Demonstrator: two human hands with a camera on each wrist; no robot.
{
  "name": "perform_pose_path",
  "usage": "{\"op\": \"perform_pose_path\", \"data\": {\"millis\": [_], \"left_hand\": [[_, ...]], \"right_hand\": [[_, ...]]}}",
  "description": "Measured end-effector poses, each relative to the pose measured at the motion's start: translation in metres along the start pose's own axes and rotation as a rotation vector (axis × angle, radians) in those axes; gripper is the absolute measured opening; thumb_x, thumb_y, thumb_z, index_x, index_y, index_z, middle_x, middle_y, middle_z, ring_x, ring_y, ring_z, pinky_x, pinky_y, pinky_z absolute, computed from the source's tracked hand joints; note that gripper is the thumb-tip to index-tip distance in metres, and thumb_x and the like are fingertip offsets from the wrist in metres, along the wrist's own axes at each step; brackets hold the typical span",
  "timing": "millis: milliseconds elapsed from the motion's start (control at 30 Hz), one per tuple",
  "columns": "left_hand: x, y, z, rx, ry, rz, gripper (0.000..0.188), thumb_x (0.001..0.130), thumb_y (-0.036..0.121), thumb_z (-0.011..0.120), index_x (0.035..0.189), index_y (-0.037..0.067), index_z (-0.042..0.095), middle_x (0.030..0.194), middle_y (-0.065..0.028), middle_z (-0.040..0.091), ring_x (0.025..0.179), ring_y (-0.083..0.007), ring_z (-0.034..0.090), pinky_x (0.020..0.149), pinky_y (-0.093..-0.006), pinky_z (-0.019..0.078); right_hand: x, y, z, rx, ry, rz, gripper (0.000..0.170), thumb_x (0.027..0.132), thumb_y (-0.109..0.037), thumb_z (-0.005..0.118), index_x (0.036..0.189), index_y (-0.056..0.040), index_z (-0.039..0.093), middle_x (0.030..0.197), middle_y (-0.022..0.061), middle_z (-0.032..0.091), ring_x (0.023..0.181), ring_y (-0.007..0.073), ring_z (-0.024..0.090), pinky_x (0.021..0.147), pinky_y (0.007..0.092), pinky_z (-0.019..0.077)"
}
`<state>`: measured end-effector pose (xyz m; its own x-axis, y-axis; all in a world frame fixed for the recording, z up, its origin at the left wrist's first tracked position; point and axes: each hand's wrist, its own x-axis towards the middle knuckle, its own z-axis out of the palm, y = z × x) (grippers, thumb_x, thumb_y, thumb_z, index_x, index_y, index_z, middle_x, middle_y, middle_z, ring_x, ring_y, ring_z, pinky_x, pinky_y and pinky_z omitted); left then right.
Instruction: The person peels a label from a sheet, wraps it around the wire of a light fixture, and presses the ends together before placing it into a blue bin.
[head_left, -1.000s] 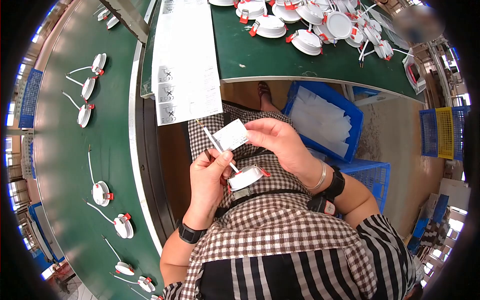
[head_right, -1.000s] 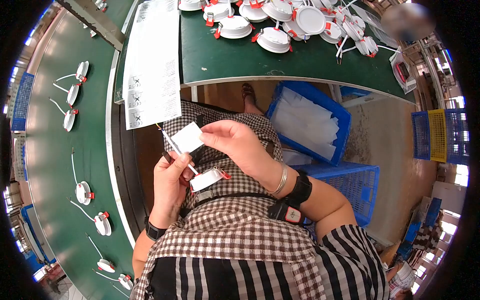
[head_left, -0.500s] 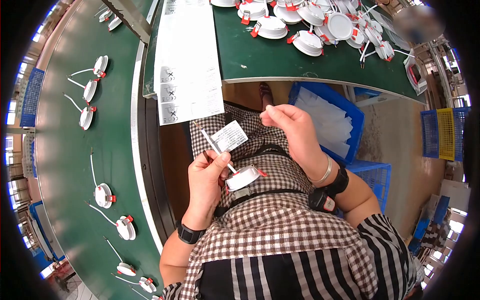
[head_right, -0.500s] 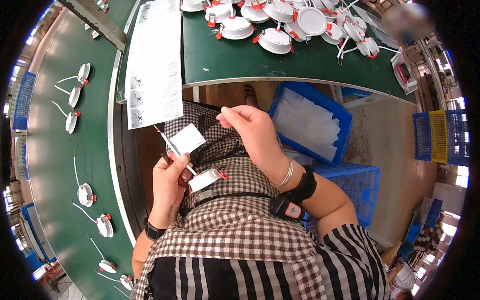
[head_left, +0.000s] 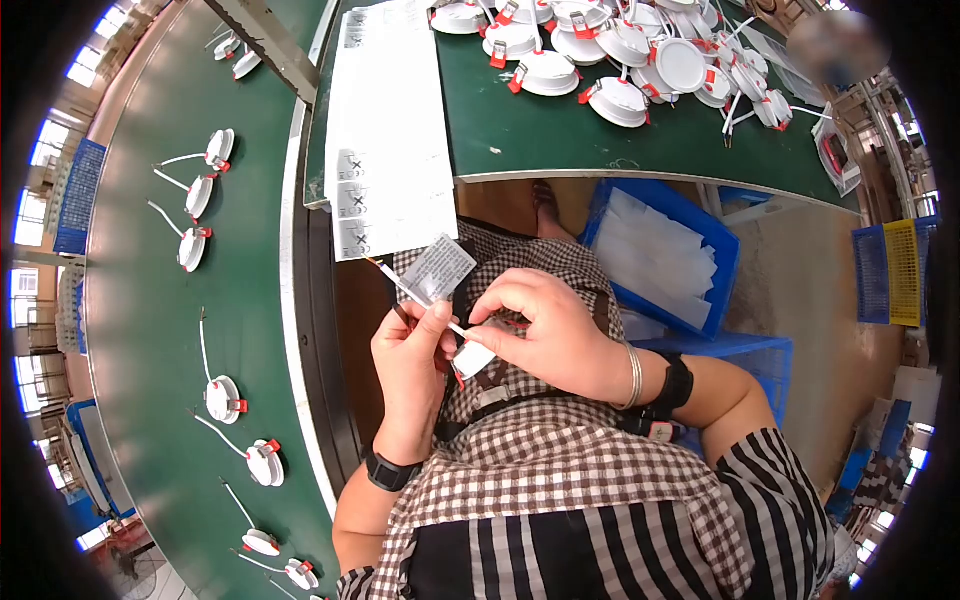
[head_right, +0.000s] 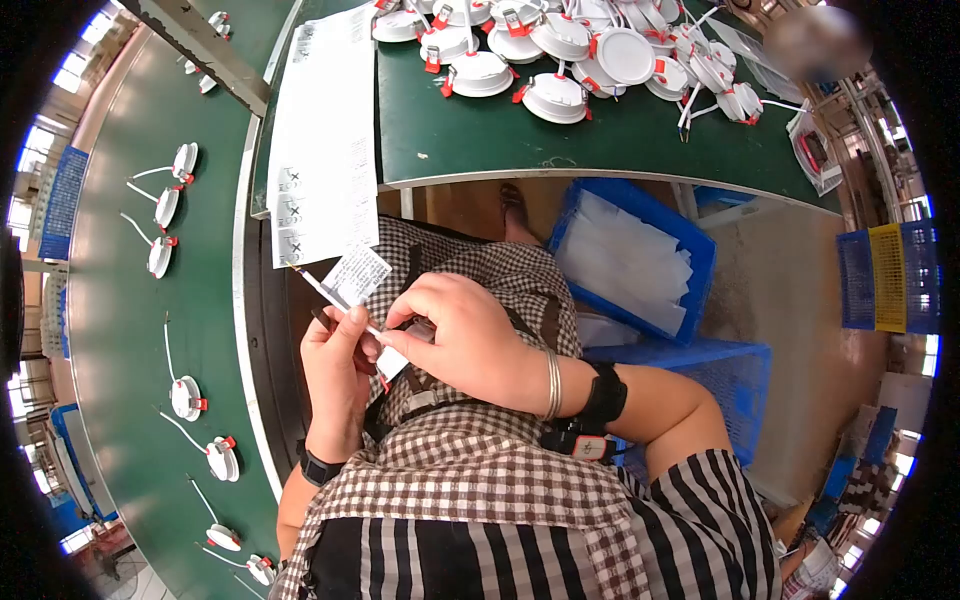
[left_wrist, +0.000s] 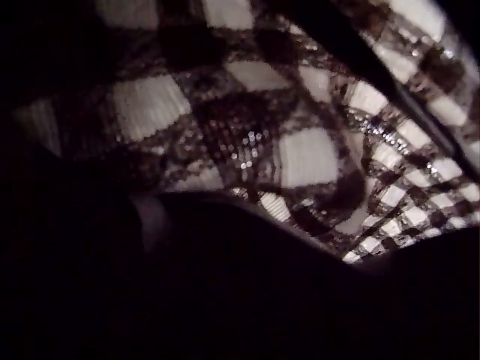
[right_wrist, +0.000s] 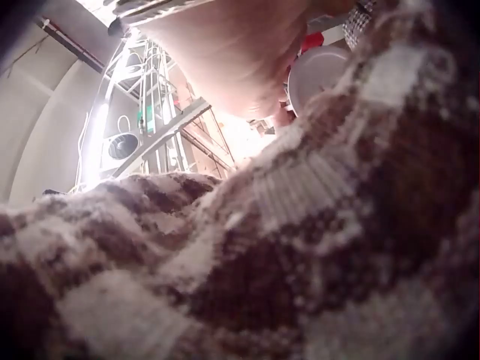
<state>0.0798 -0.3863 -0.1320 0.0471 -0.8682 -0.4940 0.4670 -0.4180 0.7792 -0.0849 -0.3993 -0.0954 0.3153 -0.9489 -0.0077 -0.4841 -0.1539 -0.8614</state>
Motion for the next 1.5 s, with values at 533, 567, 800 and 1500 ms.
{"op": "perform_pose_path", "data": {"millis": [533, 567, 800, 1500], "left_hand": [[0.003, 0.0, 0.012, 0.238, -0.117, 0.12, 0.012, 0.083, 0.006, 0.069, 0.093, 0.001, 0.065, 0.074, 0.0025, 0.06, 0.064, -0.0018, 0.048, 0.059, -0.0167, 0.041], [0.003, 0.001, 0.015, 0.234, -0.116, 0.126, 0.012, 0.083, 0.006, 0.069, 0.093, 0.001, 0.065, 0.074, 0.0025, 0.06, 0.064, -0.0018, 0.048, 0.059, -0.0167, 0.041], [0.013, 0.003, 0.007, 0.081, -0.004, 0.046, 0.018, 0.089, 0.01, 0.061, 0.104, 0.001, 0.063, 0.082, 0.0003, 0.062, 0.056, -0.0015, 0.044, 0.05, -0.0147, 0.0333], [0.026, -0.002, 0.026, -0.049, -0.41, -0.26, 0.012, 0.086, 0.012, 0.065, 0.092, 0.002, 0.06, 0.076, -0.0026, 0.059, 0.057, -0.0084, 0.049, 0.053, -0.0223, 0.0403]], "right_hand": [[0.005, 0.006, 0.008, -0.061, 0.072, -0.011, 0.023, 0.076, -0.015, 0.068, 0.093, -0.0072, 0.054, 0.077, 0.0061, 0.066, 0.074, 0.0274, 0.062, 0.087, 0.0416, 0.0432], [0.003, 0.009, 0.005, 0.108, 0.029, 0.109, 0.022, 0.079, -0.012, 0.066, 0.097, -0.0054, 0.055, 0.08, 0.0063, 0.067, 0.076, 0.0231, 0.063, 0.084, 0.0375, 0.0453], [-0.013, 0.047, -0.017, 1.347, -0.367, 0.444, 0.019, 0.092, -0.01, 0.051, 0.104, 0.0026, 0.058, 0.079, 0.0026, 0.061, 0.079, 0.0141, 0.059, 0.089, 0.0318, 0.0451], [-0.019, 0.056, -0.032, 1.536, -0.478, 0.282, 0.034, 0.091, -0.023, 0.045, 0.059, -0.0112, 0.047, 0.054, -0.0033, 0.043, 0.058, 0.0114, 0.048, 0.084, 0.0343, 0.0416]]}}
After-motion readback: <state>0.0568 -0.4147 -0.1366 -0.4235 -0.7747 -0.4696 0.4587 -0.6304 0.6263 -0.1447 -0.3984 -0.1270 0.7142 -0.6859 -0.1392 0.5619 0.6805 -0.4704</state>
